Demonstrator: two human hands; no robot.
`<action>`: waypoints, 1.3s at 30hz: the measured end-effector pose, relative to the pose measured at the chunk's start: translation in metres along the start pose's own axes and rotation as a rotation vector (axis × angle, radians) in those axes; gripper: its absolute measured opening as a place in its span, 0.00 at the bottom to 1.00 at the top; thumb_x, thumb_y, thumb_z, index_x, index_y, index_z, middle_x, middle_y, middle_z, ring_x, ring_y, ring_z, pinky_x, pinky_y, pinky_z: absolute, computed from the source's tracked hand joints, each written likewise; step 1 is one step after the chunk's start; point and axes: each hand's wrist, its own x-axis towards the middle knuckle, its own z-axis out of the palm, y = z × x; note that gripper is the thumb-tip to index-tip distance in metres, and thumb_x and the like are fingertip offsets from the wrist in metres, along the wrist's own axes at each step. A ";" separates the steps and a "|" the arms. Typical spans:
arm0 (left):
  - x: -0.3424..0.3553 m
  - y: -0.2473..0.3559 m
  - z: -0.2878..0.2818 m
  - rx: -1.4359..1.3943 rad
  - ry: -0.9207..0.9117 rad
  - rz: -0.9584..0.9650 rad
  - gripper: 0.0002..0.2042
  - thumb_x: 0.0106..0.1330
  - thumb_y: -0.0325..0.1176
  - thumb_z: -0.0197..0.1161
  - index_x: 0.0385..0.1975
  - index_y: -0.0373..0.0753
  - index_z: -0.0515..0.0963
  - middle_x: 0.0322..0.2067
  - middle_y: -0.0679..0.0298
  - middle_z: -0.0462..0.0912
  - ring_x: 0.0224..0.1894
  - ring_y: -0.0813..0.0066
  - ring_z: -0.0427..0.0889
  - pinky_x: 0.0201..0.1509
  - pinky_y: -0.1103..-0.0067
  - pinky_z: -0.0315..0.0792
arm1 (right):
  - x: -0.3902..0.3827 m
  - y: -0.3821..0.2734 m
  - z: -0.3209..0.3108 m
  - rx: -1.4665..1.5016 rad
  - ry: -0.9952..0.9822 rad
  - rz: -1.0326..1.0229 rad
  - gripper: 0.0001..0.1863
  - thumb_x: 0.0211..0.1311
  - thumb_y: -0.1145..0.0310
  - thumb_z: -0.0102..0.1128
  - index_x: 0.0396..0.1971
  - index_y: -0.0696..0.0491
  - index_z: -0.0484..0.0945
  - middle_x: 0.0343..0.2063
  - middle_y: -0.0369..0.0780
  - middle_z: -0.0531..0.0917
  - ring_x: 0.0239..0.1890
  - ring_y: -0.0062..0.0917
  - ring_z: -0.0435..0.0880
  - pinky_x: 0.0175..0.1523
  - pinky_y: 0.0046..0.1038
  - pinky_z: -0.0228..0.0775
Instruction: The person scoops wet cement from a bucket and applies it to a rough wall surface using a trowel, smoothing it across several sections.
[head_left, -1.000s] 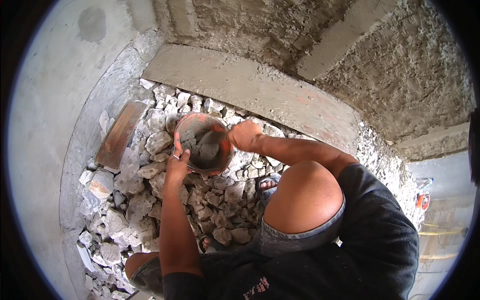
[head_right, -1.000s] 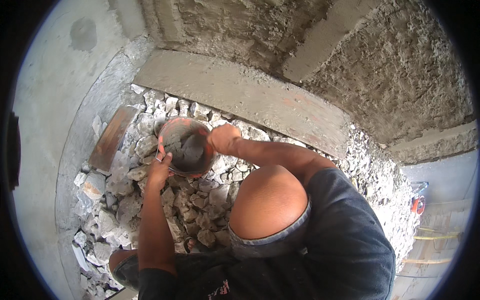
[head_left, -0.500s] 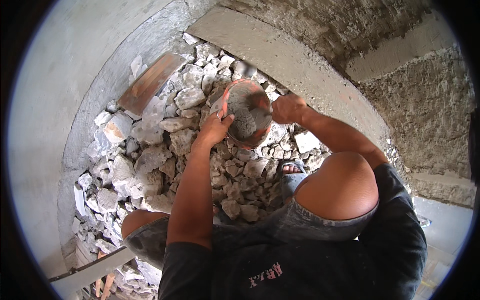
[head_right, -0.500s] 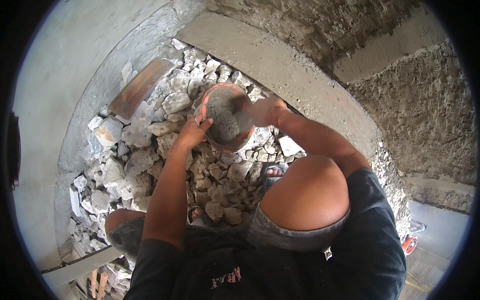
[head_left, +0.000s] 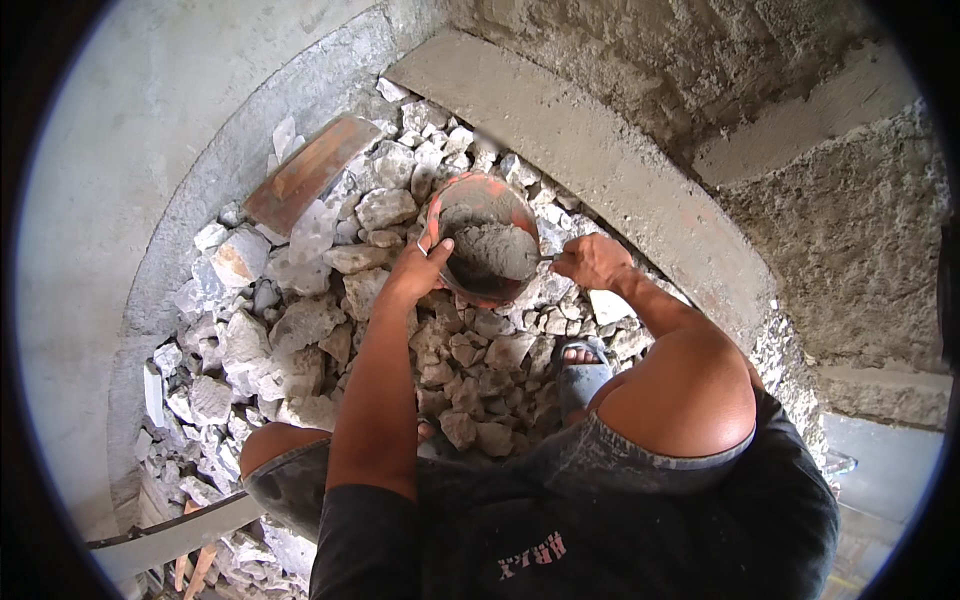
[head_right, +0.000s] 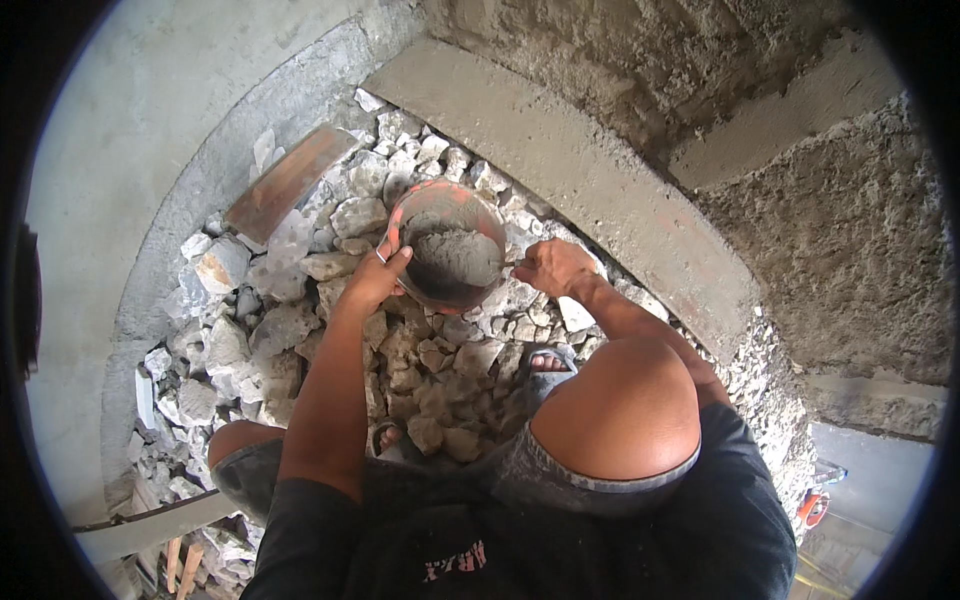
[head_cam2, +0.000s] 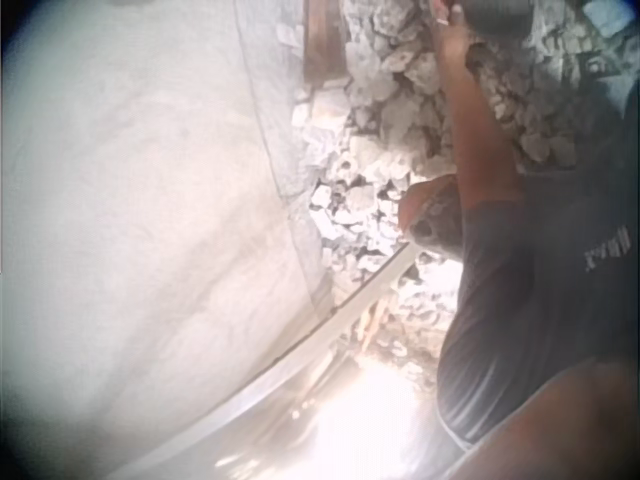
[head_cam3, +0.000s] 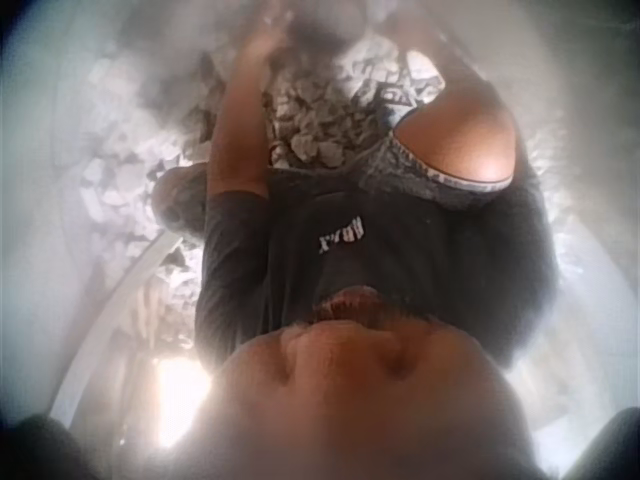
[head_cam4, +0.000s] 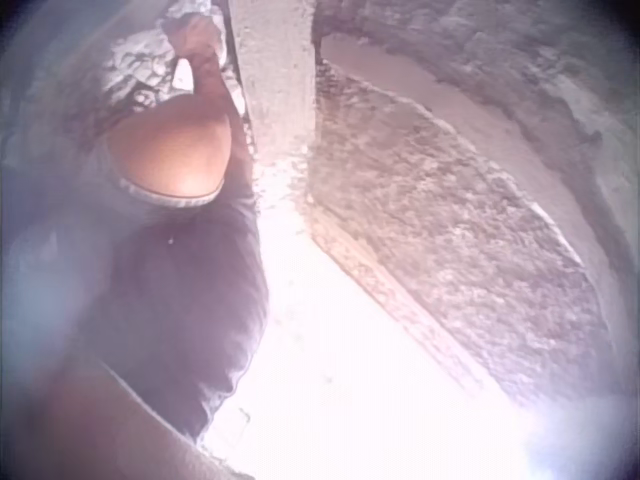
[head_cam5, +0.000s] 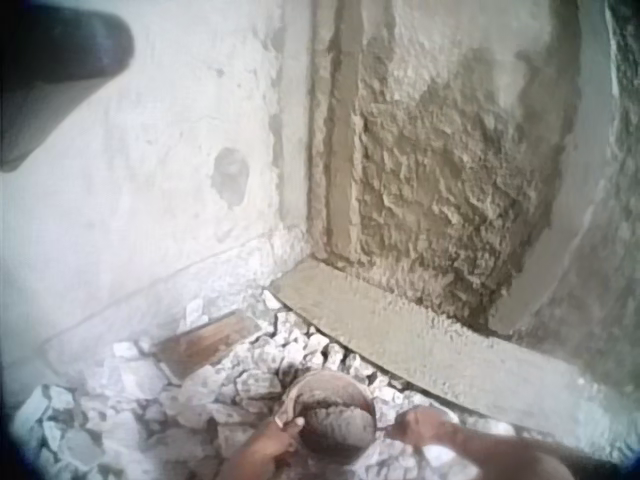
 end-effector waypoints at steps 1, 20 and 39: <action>-0.003 -0.003 -0.006 -0.001 0.014 0.005 0.28 0.77 0.47 0.59 0.72 0.43 0.68 0.56 0.60 0.83 0.38 0.75 0.81 0.37 0.75 0.80 | -0.008 -0.012 -0.005 0.050 0.018 0.010 0.25 0.64 0.41 0.61 0.41 0.50 0.87 0.38 0.47 0.89 0.43 0.44 0.88 0.51 0.42 0.79; 0.037 -0.059 0.000 -0.342 0.171 0.033 0.18 0.79 0.38 0.56 0.65 0.43 0.72 0.29 0.62 0.81 0.16 0.73 0.73 0.17 0.72 0.68 | -0.111 -0.083 -0.133 -0.094 0.232 0.015 0.20 0.61 0.48 0.64 0.37 0.51 0.85 0.41 0.45 0.86 0.46 0.45 0.86 0.50 0.44 0.79; 0.034 -0.058 0.011 -0.194 0.105 -0.008 0.19 0.77 0.42 0.58 0.56 0.31 0.73 0.27 0.62 0.75 0.20 0.72 0.74 0.24 0.72 0.73 | -0.118 -0.243 -0.363 0.410 0.420 -0.945 0.18 0.63 0.57 0.74 0.33 0.59 0.83 0.21 0.35 0.80 0.23 0.20 0.75 0.30 0.30 0.68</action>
